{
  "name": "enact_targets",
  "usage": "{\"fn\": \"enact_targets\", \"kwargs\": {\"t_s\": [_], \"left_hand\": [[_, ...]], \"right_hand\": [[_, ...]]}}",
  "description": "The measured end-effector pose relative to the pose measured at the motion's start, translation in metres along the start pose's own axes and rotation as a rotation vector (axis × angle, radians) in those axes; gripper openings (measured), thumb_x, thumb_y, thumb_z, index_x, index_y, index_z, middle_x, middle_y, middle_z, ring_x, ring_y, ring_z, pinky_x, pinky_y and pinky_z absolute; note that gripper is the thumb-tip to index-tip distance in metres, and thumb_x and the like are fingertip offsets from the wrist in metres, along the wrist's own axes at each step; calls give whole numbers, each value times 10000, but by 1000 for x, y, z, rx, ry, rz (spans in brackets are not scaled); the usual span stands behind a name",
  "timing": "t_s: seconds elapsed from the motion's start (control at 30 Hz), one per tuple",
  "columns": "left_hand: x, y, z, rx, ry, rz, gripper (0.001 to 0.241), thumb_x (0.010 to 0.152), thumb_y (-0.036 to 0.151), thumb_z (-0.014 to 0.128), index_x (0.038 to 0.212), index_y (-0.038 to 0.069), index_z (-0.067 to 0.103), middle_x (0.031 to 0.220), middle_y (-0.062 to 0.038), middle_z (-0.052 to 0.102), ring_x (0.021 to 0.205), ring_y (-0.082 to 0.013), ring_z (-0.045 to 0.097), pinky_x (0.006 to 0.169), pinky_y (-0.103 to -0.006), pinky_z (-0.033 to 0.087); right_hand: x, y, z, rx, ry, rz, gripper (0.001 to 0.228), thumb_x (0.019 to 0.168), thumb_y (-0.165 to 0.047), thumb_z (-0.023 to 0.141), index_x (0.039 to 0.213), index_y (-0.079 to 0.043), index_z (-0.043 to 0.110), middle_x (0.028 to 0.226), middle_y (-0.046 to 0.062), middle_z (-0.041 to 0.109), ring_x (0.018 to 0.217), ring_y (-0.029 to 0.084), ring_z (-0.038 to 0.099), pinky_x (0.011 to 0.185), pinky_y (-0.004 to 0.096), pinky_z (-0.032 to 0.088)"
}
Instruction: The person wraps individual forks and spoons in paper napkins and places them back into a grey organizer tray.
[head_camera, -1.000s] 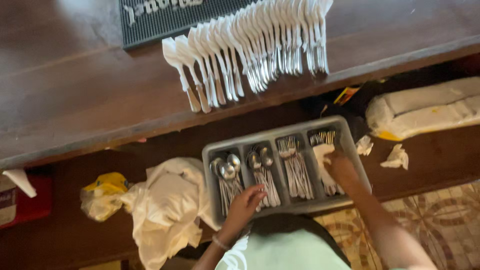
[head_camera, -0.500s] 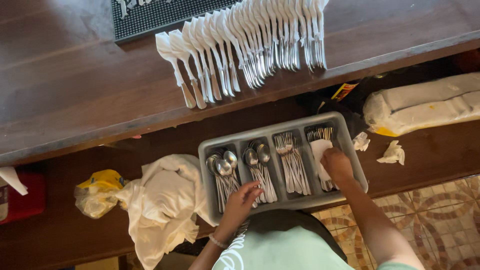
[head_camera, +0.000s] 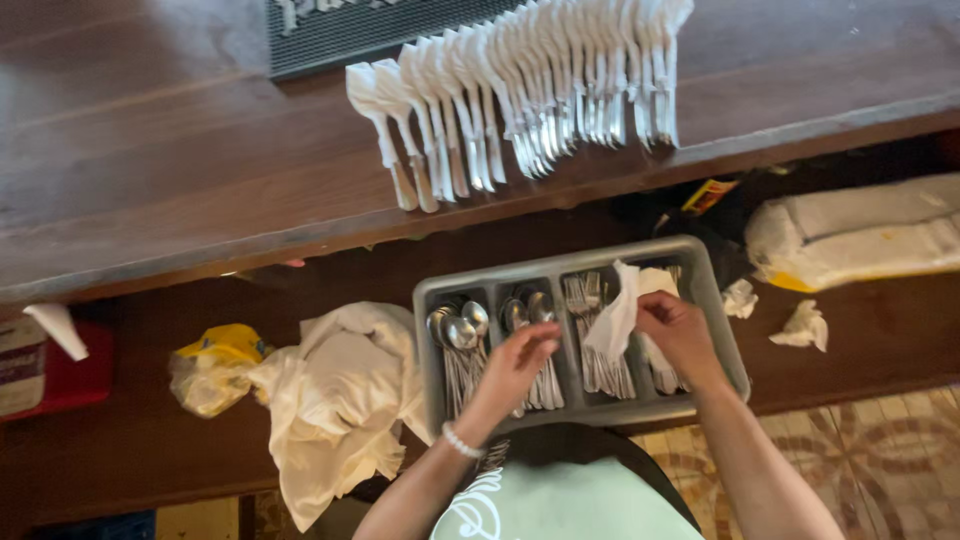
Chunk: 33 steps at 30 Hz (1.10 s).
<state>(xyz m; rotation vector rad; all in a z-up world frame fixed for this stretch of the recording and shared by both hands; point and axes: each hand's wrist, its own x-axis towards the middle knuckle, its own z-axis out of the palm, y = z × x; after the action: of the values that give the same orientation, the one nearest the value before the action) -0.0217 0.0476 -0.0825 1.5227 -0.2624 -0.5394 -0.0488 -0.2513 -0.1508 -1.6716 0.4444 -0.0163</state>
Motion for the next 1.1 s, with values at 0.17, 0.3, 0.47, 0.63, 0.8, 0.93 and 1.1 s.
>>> {"fn": "enact_targets", "kwargs": {"t_s": [0.17, 0.3, 0.47, 0.63, 0.8, 0.93, 1.1], "left_hand": [[22, 38, 5, -98, 23, 81, 416, 998, 189, 663, 1366, 30, 555, 1256, -122, 693, 1148, -155, 667, 981, -302, 552], [28, 45, -2, -130, 22, 97, 360, 974, 163, 686, 1284, 8, 587, 1179, -79, 706, 1092, -113, 672, 942, -268, 542], [30, 26, -7, -115, 59, 56, 238, 994, 142, 700, 1174, -6, 650, 1030, -31, 705, 907, -74, 643, 809, -229, 534], [35, 8, -10, -210, 76, 104, 180, 1057, 120, 657, 1156, -29, 666, 999, -47, 689, 886, -71, 615, 790, -226, 519], [35, 16, -9, -376, 104, 64, 205, 1009, 129, 615, 1154, -15, 599, 1189, -31, 706, 972, -75, 663, 846, -236, 554], [36, 16, -6, -255, 61, 132, 251, 994, 101, 655, 1214, -6, 601, 1127, -63, 688, 1013, -80, 667, 886, -231, 541], [44, 5, -5, -200, 47, 67, 205, 1030, 122, 664, 1146, -45, 641, 1003, -70, 697, 884, -89, 634, 780, -237, 526]], "right_hand": [[-5, -26, 44, 222, -159, -88, 169, 904, -52, 703, 1052, 26, 724, 896, 27, 739, 806, 74, 665, 755, 224, 531], [-3, -42, 62, 222, -218, -87, 151, 918, -54, 715, 1041, 34, 722, 881, 22, 731, 785, 67, 646, 707, 219, 516], [-4, -46, 71, 199, -239, -144, 159, 908, -47, 730, 1046, 30, 712, 877, 18, 727, 777, 63, 645, 696, 208, 516], [0, -47, 76, 185, -209, -145, 154, 925, -40, 720, 1062, 31, 720, 901, 14, 706, 787, 62, 623, 701, 212, 500], [-2, -53, 71, 265, -215, -77, 130, 934, -41, 688, 1038, 33, 711, 895, 36, 739, 808, 75, 666, 743, 220, 537], [-1, -48, 70, 182, -243, -159, 129, 929, -35, 694, 1042, 28, 707, 909, 24, 723, 812, 65, 655, 737, 214, 524], [1, -43, 72, 109, -233, -122, 152, 923, -44, 705, 1059, 22, 721, 897, 18, 712, 785, 65, 628, 692, 221, 505]]}}
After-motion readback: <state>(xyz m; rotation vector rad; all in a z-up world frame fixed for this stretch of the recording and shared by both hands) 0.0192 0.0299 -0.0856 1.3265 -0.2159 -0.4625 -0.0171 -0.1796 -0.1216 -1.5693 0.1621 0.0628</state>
